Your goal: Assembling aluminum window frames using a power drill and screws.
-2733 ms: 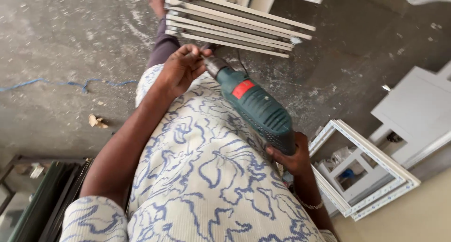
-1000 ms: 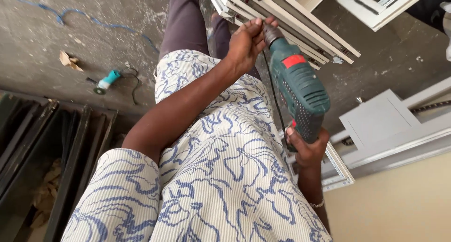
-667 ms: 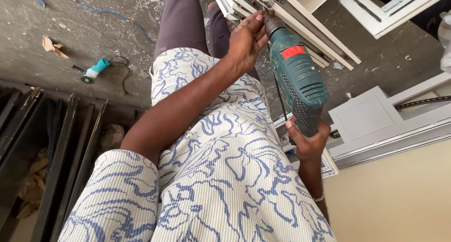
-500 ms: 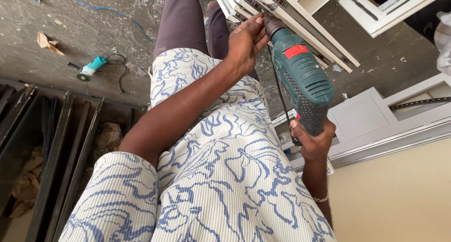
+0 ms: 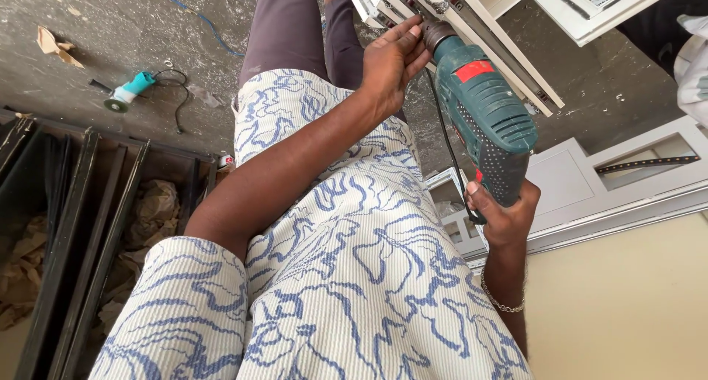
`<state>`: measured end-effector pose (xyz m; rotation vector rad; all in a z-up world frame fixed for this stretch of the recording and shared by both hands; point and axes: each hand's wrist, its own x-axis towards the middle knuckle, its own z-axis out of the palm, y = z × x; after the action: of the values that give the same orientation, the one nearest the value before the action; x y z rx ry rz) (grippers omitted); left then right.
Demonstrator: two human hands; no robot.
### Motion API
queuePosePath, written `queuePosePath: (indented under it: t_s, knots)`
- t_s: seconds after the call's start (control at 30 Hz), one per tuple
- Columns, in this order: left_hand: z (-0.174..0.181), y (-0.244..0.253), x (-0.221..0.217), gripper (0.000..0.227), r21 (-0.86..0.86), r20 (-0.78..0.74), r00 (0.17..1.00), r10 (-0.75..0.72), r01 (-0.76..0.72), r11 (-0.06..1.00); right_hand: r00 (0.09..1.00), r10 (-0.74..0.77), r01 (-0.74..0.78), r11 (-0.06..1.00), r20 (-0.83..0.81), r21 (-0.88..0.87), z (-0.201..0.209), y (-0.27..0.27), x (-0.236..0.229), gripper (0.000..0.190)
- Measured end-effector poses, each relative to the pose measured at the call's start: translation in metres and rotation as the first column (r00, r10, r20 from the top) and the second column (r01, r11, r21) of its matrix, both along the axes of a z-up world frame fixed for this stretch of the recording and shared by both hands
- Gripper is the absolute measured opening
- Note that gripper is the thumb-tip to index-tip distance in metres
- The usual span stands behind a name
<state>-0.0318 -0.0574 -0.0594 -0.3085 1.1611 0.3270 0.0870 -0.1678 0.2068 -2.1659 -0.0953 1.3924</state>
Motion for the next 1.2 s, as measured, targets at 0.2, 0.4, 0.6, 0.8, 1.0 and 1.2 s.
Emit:
queuePosePath:
  t_s: [0.2, 0.4, 0.6, 0.8, 1.0, 1.2]
  knots:
    - [0.007, 0.008, -0.001, 0.038, 0.024, -0.007, 0.999, -0.044, 0.045, 0.999, 1.0, 0.002, -0.002, 1.0, -0.007, 0.019, -0.003, -0.003, 0.002, 0.015]
    - [0.002, 0.004, 0.001, 0.037, 0.032, 0.002, 0.999, -0.033, 0.033, 0.999, 0.987, 0.157, -0.157, 0.988, 0.044, -0.013, 0.0, 0.003, 0.003, 0.016]
    - [0.018, 0.022, 0.001, 0.034, 0.027, -0.066, 0.99, -0.127, 0.129, 0.991, 0.989, 0.141, -0.137, 0.989, 0.049, -0.061, 0.001, 0.015, 0.002, 0.015]
    - [0.019, 0.033, -0.032, 0.03, 0.401, -0.414, 0.81, -0.415, 0.571, 0.716, 0.981, 0.19, -0.191, 0.971, -0.023, -0.143, 0.003, 0.033, 0.006, 0.012]
    - [0.009, 0.043, -0.044, 0.059, 0.532, -0.609, 0.655, -0.447, 0.756, 0.382, 0.972, 0.233, -0.23, 0.944, -0.013, -0.236, 0.008, 0.049, 0.007, 0.012]
    - [0.007, 0.044, -0.046, 0.066, 0.509, -0.633, 0.561, -0.533, 0.821, 0.26, 0.961, 0.277, -0.272, 0.935, -0.01, -0.225, 0.009, 0.058, 0.012, 0.012]
